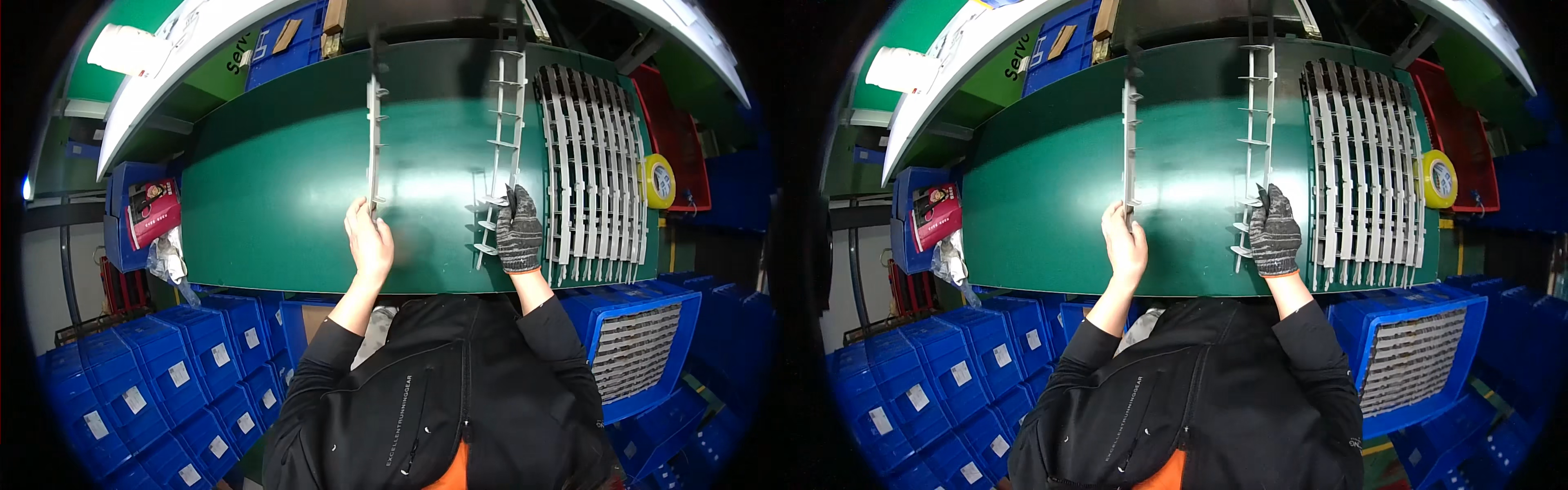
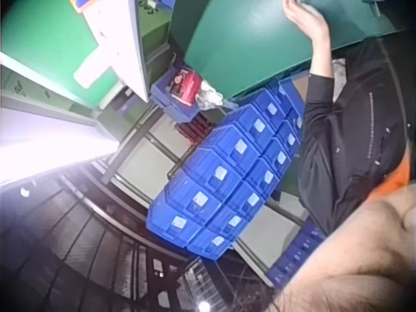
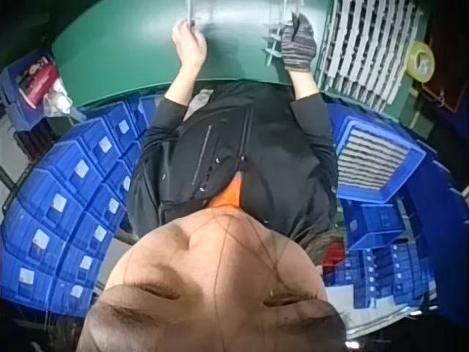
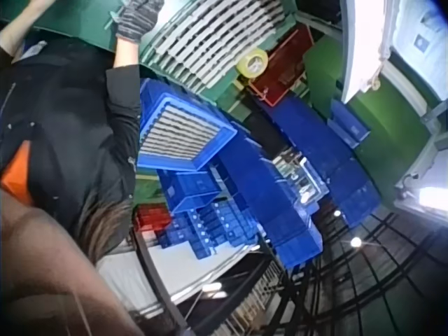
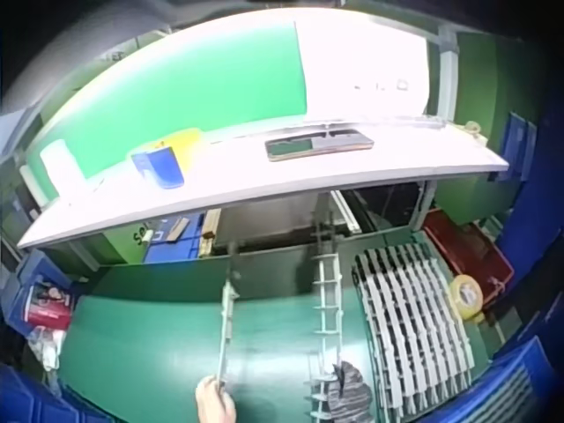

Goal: The person trims plastic parts using a blade, walks to the storage area, and returns to trim more plastic parts before arranging the finished components into a stack on the workbench.

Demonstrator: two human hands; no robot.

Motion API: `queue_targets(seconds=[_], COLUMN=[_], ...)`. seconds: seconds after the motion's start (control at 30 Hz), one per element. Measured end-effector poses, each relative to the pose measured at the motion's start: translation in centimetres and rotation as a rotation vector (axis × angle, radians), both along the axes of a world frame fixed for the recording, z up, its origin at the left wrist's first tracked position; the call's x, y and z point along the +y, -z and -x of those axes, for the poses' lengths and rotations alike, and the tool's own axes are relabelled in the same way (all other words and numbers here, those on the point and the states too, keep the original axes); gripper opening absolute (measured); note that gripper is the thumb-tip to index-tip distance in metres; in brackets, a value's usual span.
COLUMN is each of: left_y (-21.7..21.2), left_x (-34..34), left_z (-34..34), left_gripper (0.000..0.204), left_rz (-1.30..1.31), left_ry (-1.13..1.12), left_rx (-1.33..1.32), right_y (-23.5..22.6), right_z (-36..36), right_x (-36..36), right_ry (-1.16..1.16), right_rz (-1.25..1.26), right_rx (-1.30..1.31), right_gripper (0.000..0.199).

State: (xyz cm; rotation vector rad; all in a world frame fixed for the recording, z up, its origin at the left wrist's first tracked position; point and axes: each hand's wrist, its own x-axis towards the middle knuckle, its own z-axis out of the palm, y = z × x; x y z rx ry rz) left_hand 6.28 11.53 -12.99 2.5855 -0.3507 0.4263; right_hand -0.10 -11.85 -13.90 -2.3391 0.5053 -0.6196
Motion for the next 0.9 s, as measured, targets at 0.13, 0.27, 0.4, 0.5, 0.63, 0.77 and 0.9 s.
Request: queue_targets(seconds=[0.13, 0.27, 0.4, 0.5, 0.63, 0.77, 0.9], left_y=[1.6, 1.7, -0.7, -2.3, -1.9, -2.8, -4.0], left_x=[-0.6, -0.1, 0.9, 2.9, 7.2, 8.8, 11.2], left_z=[2.1, 4.2, 6.8, 8.9, 12.0, 12.6, 12.9], left_gripper=[0.035, 0.029, 0.030, 0.028, 0.031, 0.032, 0.031], left_rz=[-0.117, 0.082, 0.360, 0.427, 0.388, 0.435, 0.361], left_ry=[-0.091, -0.025, -0.160, -0.257, -0.433, -0.511, -0.567], left_rx=[0.256, 0.326, 0.299, 0.258, 0.122, 0.039, -0.039], right_y=[2.2, 0.6, 0.0, 2.5, 0.8, 5.1, -0.3], right_z=[0.1, 0.7, -1.4, -5.3, -7.1, -5.3, 0.8], right_x=[-0.3, -0.3, -1.7, -3.8, 1.3, 11.6, 18.7], right_ry=[-0.135, -0.253, -0.130, -0.200, -0.435, -0.938, -1.338], right_rz=[-0.010, -0.108, -0.063, 0.007, -0.061, 0.258, 0.310], right_rx=[0.662, 0.696, 0.606, 0.627, 0.643, 0.595, 0.776], right_gripper=[0.034, 0.037, 0.036, 0.031, 0.021, 0.028, 0.026])
